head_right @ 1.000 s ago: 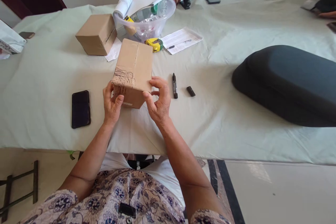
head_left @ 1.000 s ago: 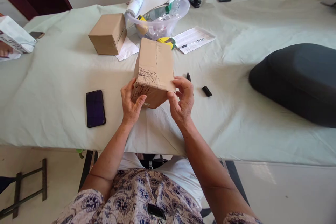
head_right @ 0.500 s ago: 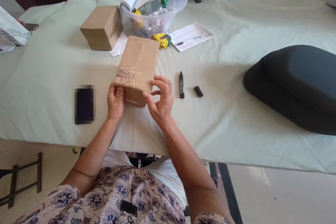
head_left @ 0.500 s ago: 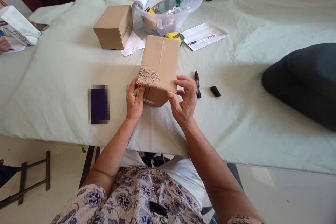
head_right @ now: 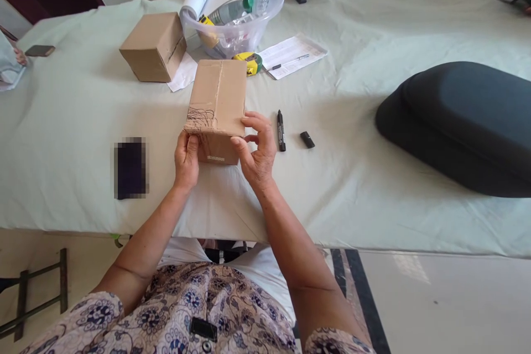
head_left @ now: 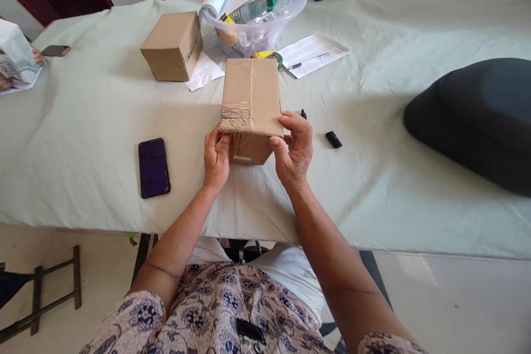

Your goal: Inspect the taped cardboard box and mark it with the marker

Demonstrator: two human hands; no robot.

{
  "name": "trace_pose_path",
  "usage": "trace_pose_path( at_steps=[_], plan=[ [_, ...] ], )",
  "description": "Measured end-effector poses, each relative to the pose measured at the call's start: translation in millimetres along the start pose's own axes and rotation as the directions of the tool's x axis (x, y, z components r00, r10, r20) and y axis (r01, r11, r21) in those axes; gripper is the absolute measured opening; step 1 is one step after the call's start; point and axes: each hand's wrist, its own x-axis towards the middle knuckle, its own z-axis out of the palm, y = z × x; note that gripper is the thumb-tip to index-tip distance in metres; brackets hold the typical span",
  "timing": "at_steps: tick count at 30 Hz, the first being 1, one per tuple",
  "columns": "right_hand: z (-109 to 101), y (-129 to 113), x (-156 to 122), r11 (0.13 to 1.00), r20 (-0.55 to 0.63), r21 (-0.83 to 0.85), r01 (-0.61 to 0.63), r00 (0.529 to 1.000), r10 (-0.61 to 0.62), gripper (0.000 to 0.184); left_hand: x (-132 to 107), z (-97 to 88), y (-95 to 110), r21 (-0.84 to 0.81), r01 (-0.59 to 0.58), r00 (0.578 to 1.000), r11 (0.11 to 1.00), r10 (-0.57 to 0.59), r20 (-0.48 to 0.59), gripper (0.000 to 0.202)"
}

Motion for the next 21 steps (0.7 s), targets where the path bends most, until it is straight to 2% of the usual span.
trace_pose_path(
  at_steps=[4, 8, 10, 12, 15, 18, 21],
  plan=[
    [4.2, 10.0, 6.2, 0.999, -0.013, 0.034, -0.039, 0.999, 0.04, 0.049, 2.5, 2.2, -3.4, 0.008, -0.019, 0.999, 1.0, 0.019, 0.029, 0.057],
    [-3.4, 13.2, 15.2, 0.997, 0.043, 0.007, -0.081, 0.996, 0.081, 0.056, 2.0, 3.4, -9.7, 0.043, -0.055, 0.998, 0.998, 0.053, 0.041, 0.059],
    [-12.4, 15.2, 19.1, 0.992, 0.016, -0.061, -0.109, 0.994, 0.11, 0.055, 1.3, 2.6, -13.7, 0.059, -0.041, 0.999, 0.997, 0.039, 0.032, 0.058],
    [-23.3, 22.3, 22.1, 0.968, -0.062, -0.206, -0.143, 0.989, 0.133, 0.051, 0.3, 0.9, -17.0, 0.067, -0.024, 0.999, 0.997, 0.022, 0.025, 0.053],
    [-38.5, 41.2, 23.9, 0.863, -0.144, -0.459, -0.21, 0.977, 0.161, 0.033, -0.9, -2.0, -19.6, 0.083, 0.004, 1.0, 0.997, -0.006, 0.02, 0.042],
    [-46.0, 54.3, 21.2, 0.729, -0.109, -0.614, -0.304, 0.947, 0.303, 0.029, -1.1, -4.3, -20.4, 0.106, 0.05, 0.999, 0.993, -0.052, 0.012, 0.027],
    [-46.2, 50.3, 17.8, 0.605, -0.066, -0.717, -0.345, 0.898, 0.434, 0.029, -0.2, -6.3, -21.6, 0.136, 0.066, 0.998, 0.989, -0.068, 0.008, 0.018]
  ],
)
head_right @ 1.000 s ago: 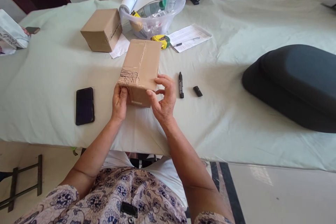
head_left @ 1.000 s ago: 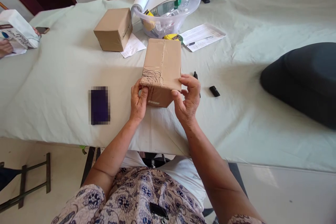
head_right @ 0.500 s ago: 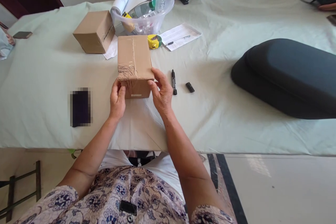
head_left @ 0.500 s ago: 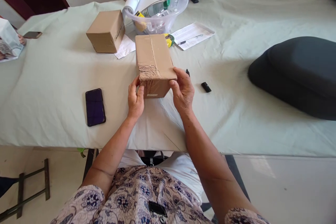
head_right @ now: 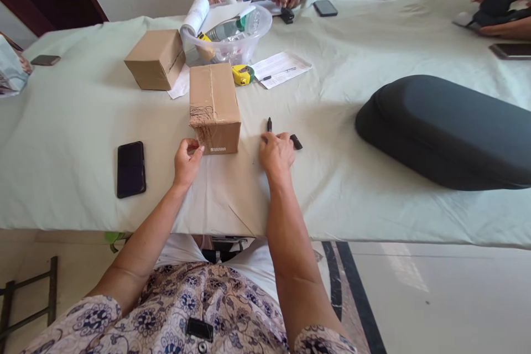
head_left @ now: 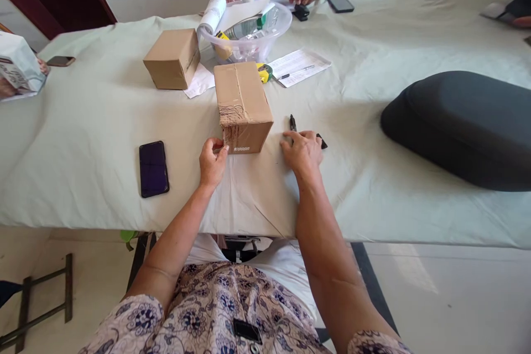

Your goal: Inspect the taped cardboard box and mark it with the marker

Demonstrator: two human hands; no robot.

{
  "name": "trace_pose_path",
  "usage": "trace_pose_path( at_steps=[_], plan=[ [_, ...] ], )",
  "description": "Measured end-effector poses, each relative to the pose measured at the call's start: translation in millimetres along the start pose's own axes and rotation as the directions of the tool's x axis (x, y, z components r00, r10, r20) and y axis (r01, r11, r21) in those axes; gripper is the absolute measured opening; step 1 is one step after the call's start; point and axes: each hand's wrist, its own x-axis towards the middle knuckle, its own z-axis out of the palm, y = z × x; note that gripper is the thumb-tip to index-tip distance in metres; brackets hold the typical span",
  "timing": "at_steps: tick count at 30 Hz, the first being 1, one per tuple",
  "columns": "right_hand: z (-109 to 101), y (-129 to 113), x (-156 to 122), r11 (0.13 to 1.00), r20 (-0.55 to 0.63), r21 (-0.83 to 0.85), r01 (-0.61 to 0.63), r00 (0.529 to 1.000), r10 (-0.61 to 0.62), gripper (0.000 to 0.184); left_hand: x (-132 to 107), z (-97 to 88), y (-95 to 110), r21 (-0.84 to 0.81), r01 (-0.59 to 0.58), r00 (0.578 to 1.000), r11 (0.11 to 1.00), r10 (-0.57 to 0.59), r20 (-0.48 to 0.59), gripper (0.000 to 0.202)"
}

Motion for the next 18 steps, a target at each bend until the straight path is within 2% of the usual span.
trace_pose_path(
  at_steps=[2, 4, 7, 9, 11, 13, 15, 18],
  plan=[
    [-4.3, -5.4, -3.3, 0.998, 0.045, -0.044, -0.053, 0.997, 0.055, 0.029, 1.2, -1.1, -1.4, 0.03, -0.019, 1.0, 0.999, 0.019, 0.013, 0.016],
    [-8.7, -10.4, -3.8, 0.995, 0.093, 0.0, -0.102, 0.99, 0.102, 0.029, 2.2, -1.9, -2.7, 0.045, -0.044, 0.999, 0.998, 0.042, 0.033, 0.017],
    [-12.3, -15.8, -1.8, 0.942, 0.131, 0.302, -0.147, 0.985, 0.112, 0.029, 2.2, -1.8, -3.8, 0.025, -0.061, 0.997, 0.998, 0.06, 0.039, 0.021],
    [-13.1, -20.4, -3.0, 0.825, 0.036, 0.561, -0.069, 0.998, 0.059, 0.033, 1.1, -0.9, -3.7, 0.012, -0.062, 0.998, 0.998, 0.062, 0.03, 0.022],
    [-13.4, -27.4, -9.0, 0.694, -0.161, 0.706, 0.141, 0.986, -0.037, 0.039, -0.5, 0.1, -2.6, 0.007, -0.051, 0.998, 0.999, 0.05, 0.022, 0.019],
    [-13.0, -36.4, -19.4, 0.608, -0.369, 0.701, 0.372, 0.919, -0.138, 0.038, -2.3, 0.6, -0.5, 0.005, -0.032, 0.999, 0.999, 0.032, 0.023, 0.015],
    [-11.6, -45.6, -32.3, 0.578, -0.523, 0.602, 0.551, 0.819, -0.236, 0.028, -3.9, 0.5, 2.5, 0.015, -0.022, 0.999, 1.0, 0.021, 0.037, 0.009],
    [-8.6, -57.2, -51.9, 0.456, -0.602, 0.502, 0.735, 0.676, -0.426, 0.02, -5.4, 0.1, 7.4, 0.048, -0.015, 0.999, 0.999, 0.013, 0.043, 0.003]
  ],
)
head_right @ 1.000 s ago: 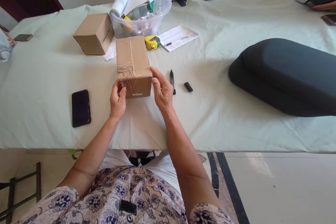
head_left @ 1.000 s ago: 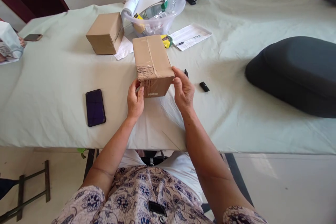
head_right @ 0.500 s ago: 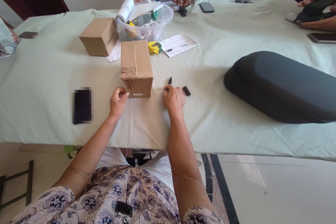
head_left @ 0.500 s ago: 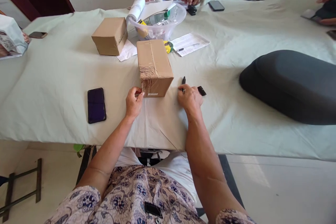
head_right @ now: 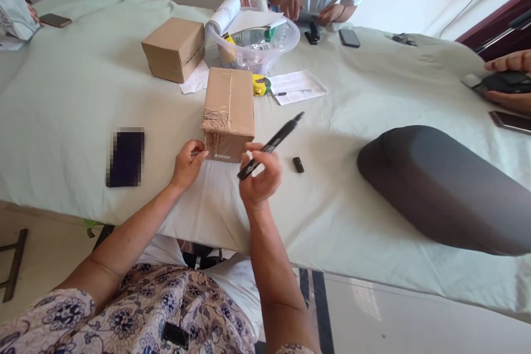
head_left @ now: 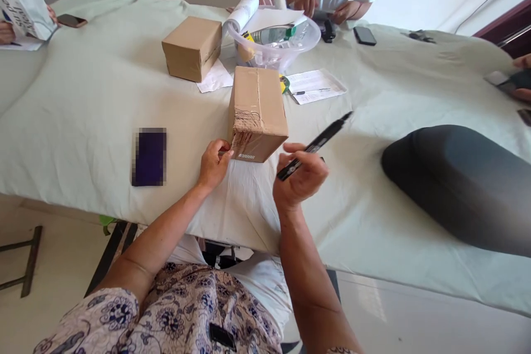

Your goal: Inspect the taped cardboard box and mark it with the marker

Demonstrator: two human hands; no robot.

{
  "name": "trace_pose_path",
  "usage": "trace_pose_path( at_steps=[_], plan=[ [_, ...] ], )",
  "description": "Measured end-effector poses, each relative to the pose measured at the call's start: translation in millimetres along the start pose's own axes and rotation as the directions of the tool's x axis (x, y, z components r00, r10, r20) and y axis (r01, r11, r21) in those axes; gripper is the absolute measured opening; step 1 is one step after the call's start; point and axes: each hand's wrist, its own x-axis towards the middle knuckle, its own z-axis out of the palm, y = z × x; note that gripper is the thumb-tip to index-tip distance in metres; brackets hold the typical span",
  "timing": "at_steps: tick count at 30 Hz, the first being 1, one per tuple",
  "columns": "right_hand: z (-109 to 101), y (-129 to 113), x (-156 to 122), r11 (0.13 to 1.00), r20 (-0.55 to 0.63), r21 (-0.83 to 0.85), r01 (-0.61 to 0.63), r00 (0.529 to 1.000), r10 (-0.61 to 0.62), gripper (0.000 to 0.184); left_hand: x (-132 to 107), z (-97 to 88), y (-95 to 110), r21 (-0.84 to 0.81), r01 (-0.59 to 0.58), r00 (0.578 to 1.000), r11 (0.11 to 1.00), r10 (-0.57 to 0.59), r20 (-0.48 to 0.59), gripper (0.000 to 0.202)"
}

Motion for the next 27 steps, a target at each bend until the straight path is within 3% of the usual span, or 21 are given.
trace_pose_path(
  at_steps=[5, 11, 21, 24, 27],
  plan=[
    [6.1, -20.2, -10.6, 0.989, 0.308, 0.038, 0.145, 0.94, -0.15, 0.019, -0.1, 0.2, 5.6, 0.031, -0.005, 1.0, 1.0, 0.006, -0.017, 0.001],
    [8.0, -26.4, -3.7, 0.987, 0.399, 0.023, 0.162, 0.903, -0.158, 0.036, 0.3, -1.1, 8.1, 0.03, 0.004, 1.0, 1.0, -0.004, -0.008, 0.002],
    [11.8, -23.9, -2.5, 0.97, 0.235, -0.168, 0.174, 0.963, -0.132, 0.027, 1.0, -0.4, 9.4, 0.027, 0.033, 0.999, 0.999, -0.033, -0.013, 0.004],
    [10.5, -25.0, -3.8, 0.971, 0.229, -0.194, 0.141, 0.969, -0.095, 0.019, 0.5, -1.1, 9.0, 0.02, 0.057, 0.998, 0.998, -0.057, -0.02, 0.005],
    [16.8, -27.3, -5.6, 0.984, 0.298, -0.121, 0.13, 0.95, -0.089, 0.016, 0.1, -2.6, 9.0, -0.041, 0.087, 0.996, 0.995, -0.088, -0.019, 0.008]
  ],
)
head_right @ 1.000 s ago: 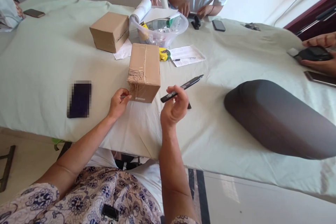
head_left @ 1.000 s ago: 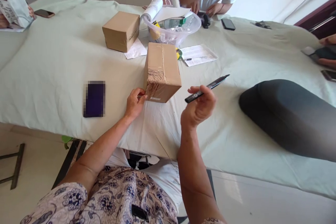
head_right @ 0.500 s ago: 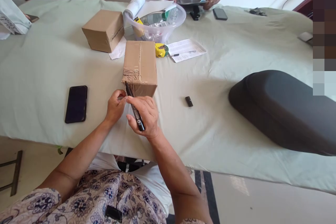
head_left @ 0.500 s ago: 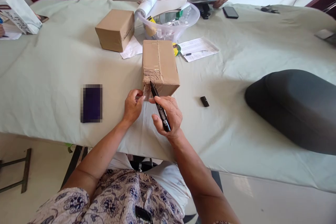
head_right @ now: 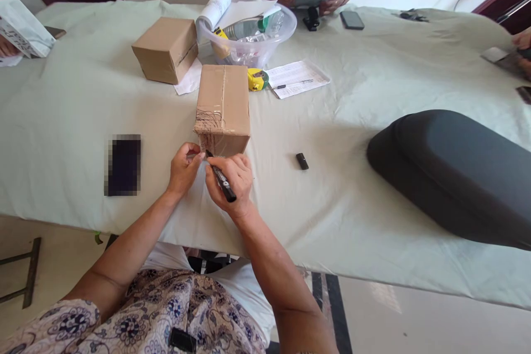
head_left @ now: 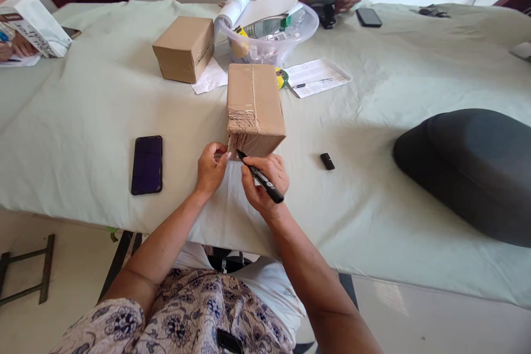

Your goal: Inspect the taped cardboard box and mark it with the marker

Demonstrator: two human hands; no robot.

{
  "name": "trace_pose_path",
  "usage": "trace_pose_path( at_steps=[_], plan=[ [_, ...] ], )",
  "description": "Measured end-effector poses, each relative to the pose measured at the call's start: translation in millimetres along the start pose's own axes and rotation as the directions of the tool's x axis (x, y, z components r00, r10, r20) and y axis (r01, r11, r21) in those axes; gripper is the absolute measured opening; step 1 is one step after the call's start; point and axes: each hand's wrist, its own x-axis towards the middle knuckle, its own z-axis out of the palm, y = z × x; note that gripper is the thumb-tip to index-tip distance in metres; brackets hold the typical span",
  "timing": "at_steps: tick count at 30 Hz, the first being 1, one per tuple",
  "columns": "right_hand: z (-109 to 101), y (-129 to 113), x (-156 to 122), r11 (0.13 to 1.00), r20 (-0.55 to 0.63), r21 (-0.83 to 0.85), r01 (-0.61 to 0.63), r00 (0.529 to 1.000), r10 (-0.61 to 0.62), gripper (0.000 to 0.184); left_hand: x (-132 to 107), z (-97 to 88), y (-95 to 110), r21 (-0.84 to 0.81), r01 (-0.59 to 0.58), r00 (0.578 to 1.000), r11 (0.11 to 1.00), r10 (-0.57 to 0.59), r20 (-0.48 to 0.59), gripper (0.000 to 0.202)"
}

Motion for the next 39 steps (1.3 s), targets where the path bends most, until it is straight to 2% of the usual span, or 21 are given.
trace_pose_path(
  at_steps=[4, 7, 9, 11, 13, 14, 15, 16, 18, 19, 21, 23, 25, 29, 32, 34, 37, 39],
  plan=[
    [12.9, -4.2, 2.5, 0.986, 0.176, 0.163, -0.02, 0.984, -0.009, 0.02, 0.1, -3.1, 2.0, -0.029, 0.068, 0.997, 0.997, -0.067, 0.023, 0.01],
    [16.2, -3.9, 2.9, 0.978, 0.173, 0.206, 0.008, 0.984, -0.045, 0.031, 0.5, -3.5, 3.6, -0.013, 0.105, 0.994, 0.994, -0.105, 0.014, 0.009],
    [13.4, -0.7, 1.8, 0.987, 0.072, 0.159, -0.022, 0.997, 0.011, 0.033, 0.8, -2.1, 3.6, -0.027, 0.133, 0.991, 0.991, -0.133, 0.002, 0.009],
    [7.0, 6.2, 1.1, 0.991, -0.115, 0.104, -0.087, 0.988, 0.099, 0.031, 1.3, -0.3, 2.1, -0.041, 0.159, 0.987, 0.986, -0.159, -0.006, 0.009],
    [-1.6, 17.7, 1.6, 0.99, -0.319, 0.046, -0.136, 0.937, 0.144, 0.027, 2.0, 0.6, -0.6, -0.052, 0.168, 0.986, 0.985, -0.168, -0.012, 0.005],
    [-6.2, 25.3, 2.2, 0.987, -0.387, 0.003, -0.162, 0.91, 0.15, 0.025, 2.4, 0.4, -2.3, -0.059, 0.164, 0.986, 0.985, -0.165, -0.016, 0.008],
    [-10.7, 34.0, 2.8, 0.978, -0.394, -0.048, -0.205, 0.903, 0.17, 0.024, 2.9, -0.2, -4.0, -0.065, 0.154, 0.987, 0.986, -0.156, -0.023, 0.014],
    [-14.8, 43.3, 2.9, 0.962, -0.347, -0.094, -0.256, 0.914, 0.209, 0.025, 3.4, -1.2, -5.6, -0.067, 0.141, 0.989, 0.988, -0.144, -0.036, 0.019],
    [-20.9, 62.4, 1.2, 0.899, -0.159, -0.201, -0.388, 0.919, 0.361, 0.035, 4.3, -4.1, -7.8, -0.063, 0.11, 0.991, 0.992, -0.114, -0.074, 0.027],
    [-22.6, 71.0, -0.8, 0.85, -0.075, -0.273, -0.45, 0.891, 0.448, 0.043, 4.7, -5.8, -8.4, -0.054, 0.092, 0.99, 0.994, -0.097, -0.098, 0.028],
    [-23.4, 83.7, -5.8, 0.739, 0.052, -0.413, -0.532, 0.797, 0.602, 0.055, 5.2, -8.7, -8.5, -0.017, 0.057, 0.987, 0.998, -0.058, -0.148, 0.029],
    [-21.7, 89.1, -10.1, 0.645, 0.115, -0.531, -0.55, 0.707, 0.698, 0.059, 5.5, -10.6, -7.5, 0.043, 0.02, 0.982, 0.999, -0.011, -0.189, 0.027],
    [-19.6, 88.3, -11.8, 0.586, 0.145, -0.608, -0.535, 0.651, 0.745, 0.06, 6.2, -11.9, -6.0, 0.103, -0.009, 0.978, 0.995, 0.03, -0.208, 0.026],
    [-19.0, 82.3, -9.3, 0.552, 0.175, -0.667, -0.501, 0.615, 0.769, 0.061, 6.8, -18.4, -0.9, 0.191, -0.06, 0.969, 0.98, 0.103, -0.226, 0.021],
    [-19.7, 82.9, -8.5, 0.545, 0.185, -0.685, -0.483, 0.608, 0.772, 0.056, 0.4, -36.6, 2.8, 0.293, -0.091, 0.941, 0.952, 0.178, -0.287, 0.018],
    [-19.1, 85.4, -9.3, 0.542, 0.183, -0.689, -0.481, 0.608, 0.772, 0.054, -9.3, -58.8, 2.4, 0.402, -0.095, 0.903, 0.91, 0.25, -0.351, 0.02],
    [-17.5, 88.9, -10.1, 0.548, 0.126, -0.652, -0.523, 0.638, 0.76, 0.053, -27.3, -106.8, -4.1, 0.521, -0.047, 0.832, 0.852, 0.322, -0.452, 0.021],
    [-16.8, 89.8, -8.9, 0.564, 0.048, -0.593, -0.575, 0.673, 0.738, 0.049, -37.2, -143.0, -10.5, 0.569, 0.035, 0.811, 0.821, 0.31, -0.497, 0.027]
  ],
)
